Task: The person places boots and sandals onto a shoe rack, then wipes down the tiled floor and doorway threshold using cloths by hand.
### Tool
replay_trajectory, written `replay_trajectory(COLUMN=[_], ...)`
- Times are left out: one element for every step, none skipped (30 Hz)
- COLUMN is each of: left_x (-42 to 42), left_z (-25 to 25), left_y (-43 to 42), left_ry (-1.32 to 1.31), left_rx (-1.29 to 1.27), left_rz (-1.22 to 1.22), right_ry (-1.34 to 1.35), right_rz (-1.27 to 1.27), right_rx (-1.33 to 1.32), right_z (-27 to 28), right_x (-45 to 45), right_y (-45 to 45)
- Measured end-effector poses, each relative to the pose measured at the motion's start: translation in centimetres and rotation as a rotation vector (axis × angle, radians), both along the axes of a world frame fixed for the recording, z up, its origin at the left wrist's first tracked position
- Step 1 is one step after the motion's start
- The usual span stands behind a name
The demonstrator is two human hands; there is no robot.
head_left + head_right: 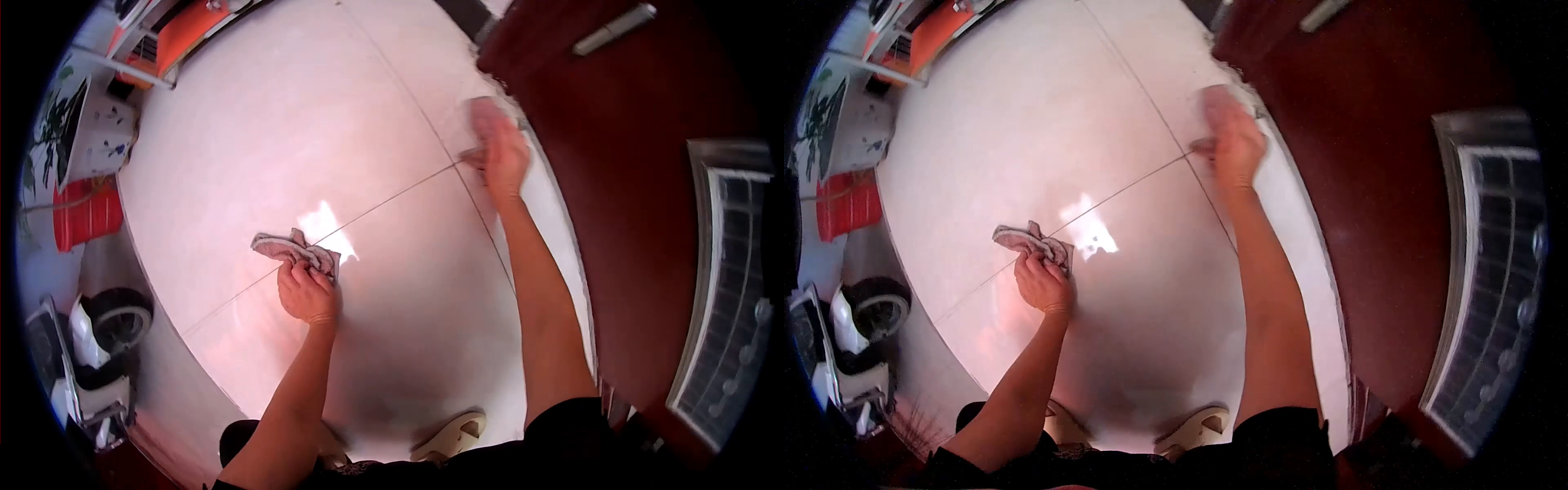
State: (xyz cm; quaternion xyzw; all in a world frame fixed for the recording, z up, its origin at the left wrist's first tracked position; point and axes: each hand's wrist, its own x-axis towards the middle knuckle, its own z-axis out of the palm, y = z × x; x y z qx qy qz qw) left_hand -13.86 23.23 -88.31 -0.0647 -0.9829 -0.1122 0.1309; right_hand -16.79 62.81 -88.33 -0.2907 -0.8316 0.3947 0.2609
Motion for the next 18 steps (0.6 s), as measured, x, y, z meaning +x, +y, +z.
replay_trajectory(left_x=[0.0,-0.2,0.0,0.3,0.2,0.0,0.0,0.2,0.2,-0.1,-0.4,-0.4,-0.2,0.0,-0.2,-0.2,-0.3,-0.4], left_z=[0.2,0.5,0.6,0.4,0.4,0.4,0.4,0.2,0.0,0.1,0.5,0.7,0.9,1.0,1.1,1.1,0.9,0.6], left_y=[0.2,0.4,0.2,0.1,0.2,0.3,0.1,-0.1,-0.2,0.0,0.1,0.3,0.4,0.6,0.6,0.3,0.2,0.1], left_ry=[-0.005,-0.014,-0.031,-0.034,-0.029,-0.018,-0.03,-0.027,-0.018,-0.008,-0.005,-0.01,-0.021,-0.025,-0.027,-0.029,-0.056,-0.027], left_rx=[0.014,0.021,0.025,0.014,0.008,0.008,0.019,0.011,0.012,0.017,0.02,0.022,0.02,0.029,0.033,0.03,0.032,0.04], left_rz=[0.008,0.005,-0.009,-0.008,-0.008,-0.008,-0.016,-0.018,-0.023,-0.027,-0.026,-0.02,-0.014,-0.016,-0.018,-0.024,-0.021,-0.029], right_ry=[0.031,-0.098,-0.106,-0.111,-0.098,-0.093,-0.141,-0.189,-0.211,-0.233,-0.158,-0.09,-0.118,-0.147,-0.172,-0.107,-0.042,-0.098], right_rz=[-0.111,-0.199,-0.147,-0.099,0.026,0.082,0.083,0.082,0.185,0.287,0.37,0.46,0.487,0.515,0.542,0.507,0.473,0.321], right_rx=[-0.011,0.581,0.576,0.576,0.517,0.532,0.533,0.538,0.477,0.42,0.423,0.422,0.407,0.386,0.361,0.304,0.243,0.343], right_z=[-0.4,-3.1,-3.5,-3.2,-3.4,-3.8,-3.5,-2.7,-2.2,-1.9,-1.6,-1.0,-0.5,-0.2,-0.3,-1.0,-2.1,-2.7], right_x=[0.0,-0.7,-2.2,-4.1,-6.2,-8.2,-9.1,-9.8,-9.1,-7.6,-5.3,-3.5,-2.8,-2.0,-1.6,-2.6,-4.3,-6.0], right_y=[0.4,1.5,1.6,2.2,2.9,2.9,2.3,2.0,1.7,1.0,-0.1,-0.9,-0.7,-0.4,-0.2,0.9,2.4,3.0])
